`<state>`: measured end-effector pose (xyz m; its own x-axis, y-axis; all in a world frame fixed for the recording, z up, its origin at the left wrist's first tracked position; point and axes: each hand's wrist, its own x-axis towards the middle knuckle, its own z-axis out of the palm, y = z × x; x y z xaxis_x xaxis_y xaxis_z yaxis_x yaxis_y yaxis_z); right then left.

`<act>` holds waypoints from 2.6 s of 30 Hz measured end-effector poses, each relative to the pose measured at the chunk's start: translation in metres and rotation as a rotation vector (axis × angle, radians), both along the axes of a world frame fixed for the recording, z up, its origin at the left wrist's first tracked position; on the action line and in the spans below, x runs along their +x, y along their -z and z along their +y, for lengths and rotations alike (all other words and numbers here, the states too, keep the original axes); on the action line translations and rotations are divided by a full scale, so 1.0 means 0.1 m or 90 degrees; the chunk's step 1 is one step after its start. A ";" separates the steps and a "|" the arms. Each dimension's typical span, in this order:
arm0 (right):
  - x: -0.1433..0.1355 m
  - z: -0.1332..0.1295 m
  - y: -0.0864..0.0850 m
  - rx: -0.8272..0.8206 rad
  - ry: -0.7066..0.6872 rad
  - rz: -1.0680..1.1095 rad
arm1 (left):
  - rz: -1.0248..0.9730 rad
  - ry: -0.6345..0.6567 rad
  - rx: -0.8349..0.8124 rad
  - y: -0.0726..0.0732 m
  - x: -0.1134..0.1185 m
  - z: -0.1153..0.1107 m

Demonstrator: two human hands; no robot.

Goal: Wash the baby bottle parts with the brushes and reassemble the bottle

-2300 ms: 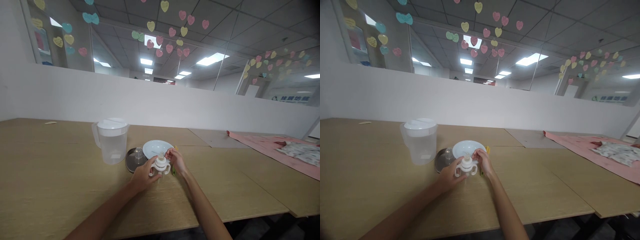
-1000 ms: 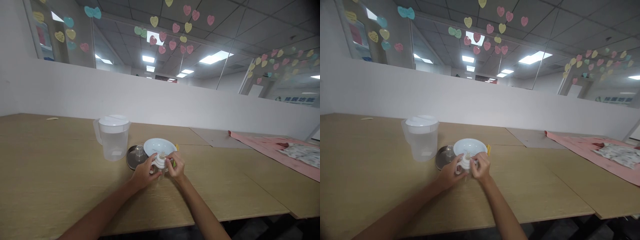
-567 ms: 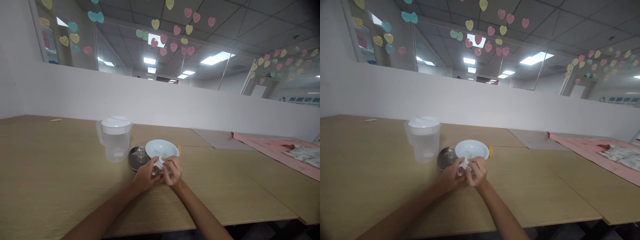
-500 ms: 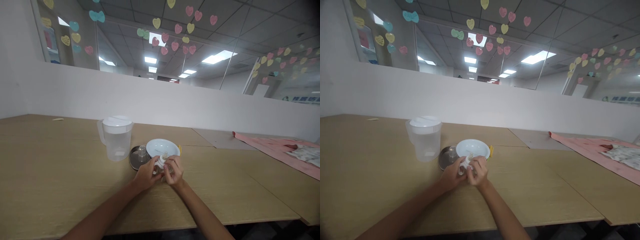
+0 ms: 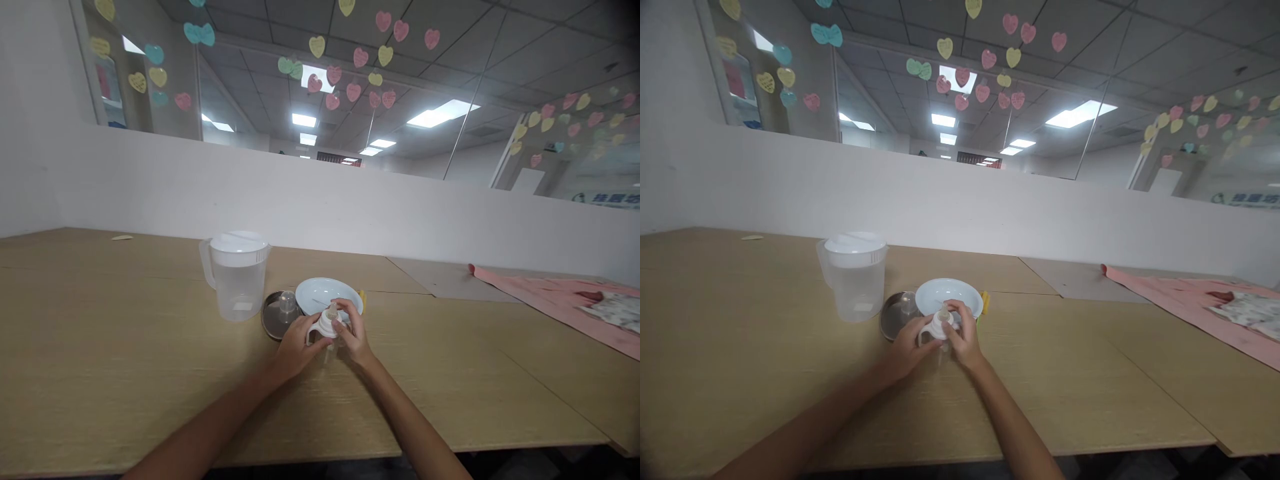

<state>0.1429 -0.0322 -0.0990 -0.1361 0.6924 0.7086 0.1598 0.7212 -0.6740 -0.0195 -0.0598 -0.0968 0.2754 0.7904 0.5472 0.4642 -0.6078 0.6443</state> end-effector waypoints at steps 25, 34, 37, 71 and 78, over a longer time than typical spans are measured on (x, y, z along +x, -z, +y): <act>-0.08 -0.02 -0.06 0.111 0.155 -0.173 | 0.003 -0.016 -0.011 0.03 -0.04 0.05; -0.04 0.01 -0.04 0.140 0.163 -0.231 | 0.048 -0.154 0.119 -0.03 -0.39 0.28; -0.04 0.02 -0.03 0.133 0.163 -0.243 | 0.121 -0.192 0.124 0.02 -0.54 0.44; -0.08 0.07 0.09 0.187 0.209 -0.194 | -0.072 -0.156 0.414 -0.25 -0.08 0.04; -0.16 0.09 0.19 0.286 0.279 -0.181 | 0.015 -0.036 0.377 -0.08 0.02 0.10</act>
<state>0.1264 -0.0234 -0.1181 -0.1344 0.3728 0.9181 0.6266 0.7497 -0.2127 -0.0179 -0.0501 -0.0888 0.2589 0.3664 0.8937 0.5162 -0.8346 0.1926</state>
